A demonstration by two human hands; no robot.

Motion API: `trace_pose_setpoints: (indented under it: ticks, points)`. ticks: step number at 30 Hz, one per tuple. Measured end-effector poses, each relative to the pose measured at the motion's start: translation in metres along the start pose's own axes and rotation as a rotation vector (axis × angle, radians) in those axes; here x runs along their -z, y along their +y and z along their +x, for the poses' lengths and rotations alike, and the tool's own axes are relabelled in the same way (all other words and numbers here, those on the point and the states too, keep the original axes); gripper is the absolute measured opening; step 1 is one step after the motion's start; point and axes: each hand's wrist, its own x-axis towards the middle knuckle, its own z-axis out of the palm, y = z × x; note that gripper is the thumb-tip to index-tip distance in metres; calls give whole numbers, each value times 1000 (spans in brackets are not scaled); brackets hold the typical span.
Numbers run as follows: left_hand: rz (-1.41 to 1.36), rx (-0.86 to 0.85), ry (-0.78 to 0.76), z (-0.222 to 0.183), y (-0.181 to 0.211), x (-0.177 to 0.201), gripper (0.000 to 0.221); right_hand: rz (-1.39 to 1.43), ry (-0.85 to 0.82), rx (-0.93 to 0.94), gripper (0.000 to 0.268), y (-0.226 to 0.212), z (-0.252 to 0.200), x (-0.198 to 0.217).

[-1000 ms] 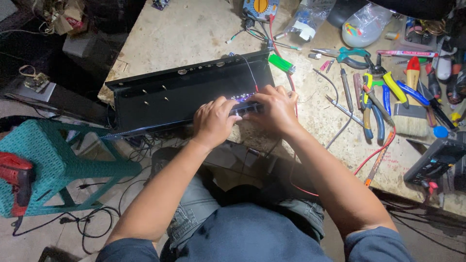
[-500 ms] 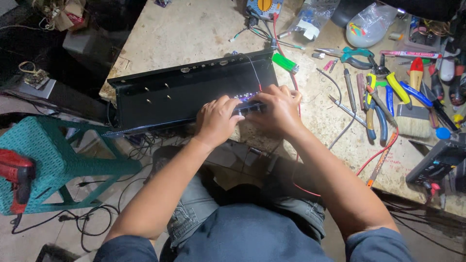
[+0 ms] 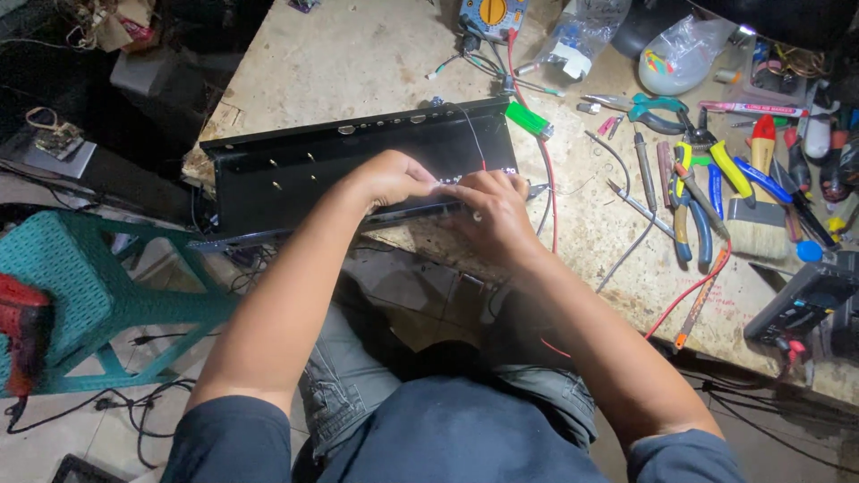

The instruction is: Testing a circuit board with a multimeter and installing it into a metal chassis

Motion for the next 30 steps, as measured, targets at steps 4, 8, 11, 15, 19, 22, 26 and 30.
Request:
trace_pose_setpoints:
  ticks: [4, 8, 11, 15, 19, 22, 26, 30]
  points:
    - [-72, 33, 49, 23, -24, -15, 26, 24, 14, 12, 49, 3, 0, -2]
    - [-99, 31, 39, 14, -15, -11, 25, 11, 1, -2, 52, 2, -1, -3]
    - [-149, 29, 48, 18, -17, -16, 26, 12, -7, -18, 52, 1, -2, -2]
    - [-120, 23, 49, 27, -21, -19, 25, 11, -11, 13, 51, -1, 0, 1]
    - [-145, 24, 23, 16, -11, -13, 26, 19, -19, 3, 50, -1, -1, 1]
    - [-153, 20, 11, 10, -9, -10, 27, 18, -16, 7, 53, -1, -1, 0]
    - [-119, 31, 20, -1, 2, -3, 23, 70, 110, 82, 54, 5, -2, -4]
    - [-154, 8, 0, 14, -12, -7, 29, 24, 234, 230, 21, 1, -4, -9]
